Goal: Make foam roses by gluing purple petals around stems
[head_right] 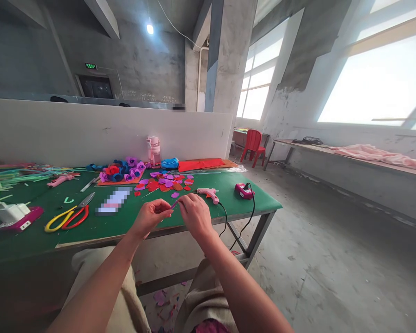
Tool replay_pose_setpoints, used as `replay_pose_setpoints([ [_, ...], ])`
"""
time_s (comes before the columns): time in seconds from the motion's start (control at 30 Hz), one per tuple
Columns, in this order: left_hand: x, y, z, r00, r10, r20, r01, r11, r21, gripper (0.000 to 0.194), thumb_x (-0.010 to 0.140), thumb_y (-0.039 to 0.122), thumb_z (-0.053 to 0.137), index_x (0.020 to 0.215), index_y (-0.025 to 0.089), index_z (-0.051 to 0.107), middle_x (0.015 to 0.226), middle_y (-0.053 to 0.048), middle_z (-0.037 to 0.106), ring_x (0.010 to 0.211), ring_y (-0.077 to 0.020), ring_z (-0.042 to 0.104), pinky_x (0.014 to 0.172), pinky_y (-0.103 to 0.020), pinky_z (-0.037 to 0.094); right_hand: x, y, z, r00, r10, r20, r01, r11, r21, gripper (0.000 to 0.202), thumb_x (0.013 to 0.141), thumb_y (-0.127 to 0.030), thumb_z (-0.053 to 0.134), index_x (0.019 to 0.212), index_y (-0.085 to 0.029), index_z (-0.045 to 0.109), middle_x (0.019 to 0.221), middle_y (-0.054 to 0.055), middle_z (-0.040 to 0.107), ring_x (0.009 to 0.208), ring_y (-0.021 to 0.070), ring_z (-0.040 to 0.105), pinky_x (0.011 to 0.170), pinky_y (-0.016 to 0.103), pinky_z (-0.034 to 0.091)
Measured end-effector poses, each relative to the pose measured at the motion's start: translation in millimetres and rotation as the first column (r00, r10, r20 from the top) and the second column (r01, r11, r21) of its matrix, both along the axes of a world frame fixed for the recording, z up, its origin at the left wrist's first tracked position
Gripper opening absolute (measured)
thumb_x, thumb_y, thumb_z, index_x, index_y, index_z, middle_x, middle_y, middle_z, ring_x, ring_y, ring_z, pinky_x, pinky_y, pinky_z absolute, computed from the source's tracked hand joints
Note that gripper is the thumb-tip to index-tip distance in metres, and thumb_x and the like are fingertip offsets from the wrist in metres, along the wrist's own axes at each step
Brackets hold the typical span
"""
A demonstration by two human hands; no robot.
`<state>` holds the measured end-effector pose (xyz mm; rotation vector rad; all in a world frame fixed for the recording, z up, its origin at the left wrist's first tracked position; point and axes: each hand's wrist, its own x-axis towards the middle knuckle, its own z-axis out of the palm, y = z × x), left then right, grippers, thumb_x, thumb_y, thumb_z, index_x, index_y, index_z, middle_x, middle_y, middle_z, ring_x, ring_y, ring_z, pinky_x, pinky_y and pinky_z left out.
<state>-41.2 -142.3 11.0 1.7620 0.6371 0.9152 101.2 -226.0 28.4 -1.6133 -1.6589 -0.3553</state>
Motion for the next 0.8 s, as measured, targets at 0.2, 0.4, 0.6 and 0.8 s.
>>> replay_pose_setpoints([
  [0.2,-0.1,-3.1,2.8,1.000,-0.018,-0.011,0.018,1.000,-0.024,0.020,0.065,0.034,0.067,0.070,0.015,0.061,0.063,-0.001,0.061,0.061,-0.0130,0.056,0.059,-0.024,0.042,1.9,-2.8,-0.1,0.981,-0.043,0.189,0.045,0.999,-0.008,0.017,0.089,-0.023,0.046,0.086,-0.020,0.062,0.083,0.005,0.063,0.083,0.0193,0.055,0.075,0.029,0.038],
  [0.4,0.5,-2.6,0.5,0.999,-0.037,-0.026,0.036,0.999,-0.035,0.024,0.066,0.037,0.067,0.070,0.014,0.061,0.061,-0.002,0.061,0.058,-0.0125,0.054,0.055,-0.023,0.041,4.1,-2.1,-1.7,0.961,-0.060,0.271,0.064,0.998,-0.006,0.020,0.090,-0.022,0.043,0.081,-0.020,0.061,0.077,0.005,0.060,0.077,0.0185,0.053,0.072,0.029,0.037],
  [0.6,0.1,-2.8,0.1,0.999,-0.054,-0.005,0.054,0.998,-0.026,0.025,0.063,0.039,0.069,0.070,0.015,0.062,0.064,-0.002,0.061,0.062,-0.0137,0.056,0.059,-0.024,0.043,5.1,-0.6,-3.3,0.980,-0.043,0.196,0.045,0.999,-0.006,0.017,0.088,-0.021,0.045,0.081,-0.020,0.060,0.080,0.006,0.061,0.080,0.0188,0.055,0.071,0.029,0.039],
  [0.8,-1.3,-3.1,2.5,0.996,-0.085,0.016,0.086,0.993,-0.075,0.029,0.066,0.042,0.067,0.073,0.014,0.063,0.061,-0.002,0.061,0.051,-0.0097,0.047,0.049,-0.022,0.037,4.0,-1.7,-3.1,0.999,-0.032,0.037,0.031,0.999,0.020,0.016,0.086,-0.020,0.046,0.079,-0.020,0.061,0.078,0.005,0.062,0.080,0.0190,0.057,0.072,0.029,0.041],
])
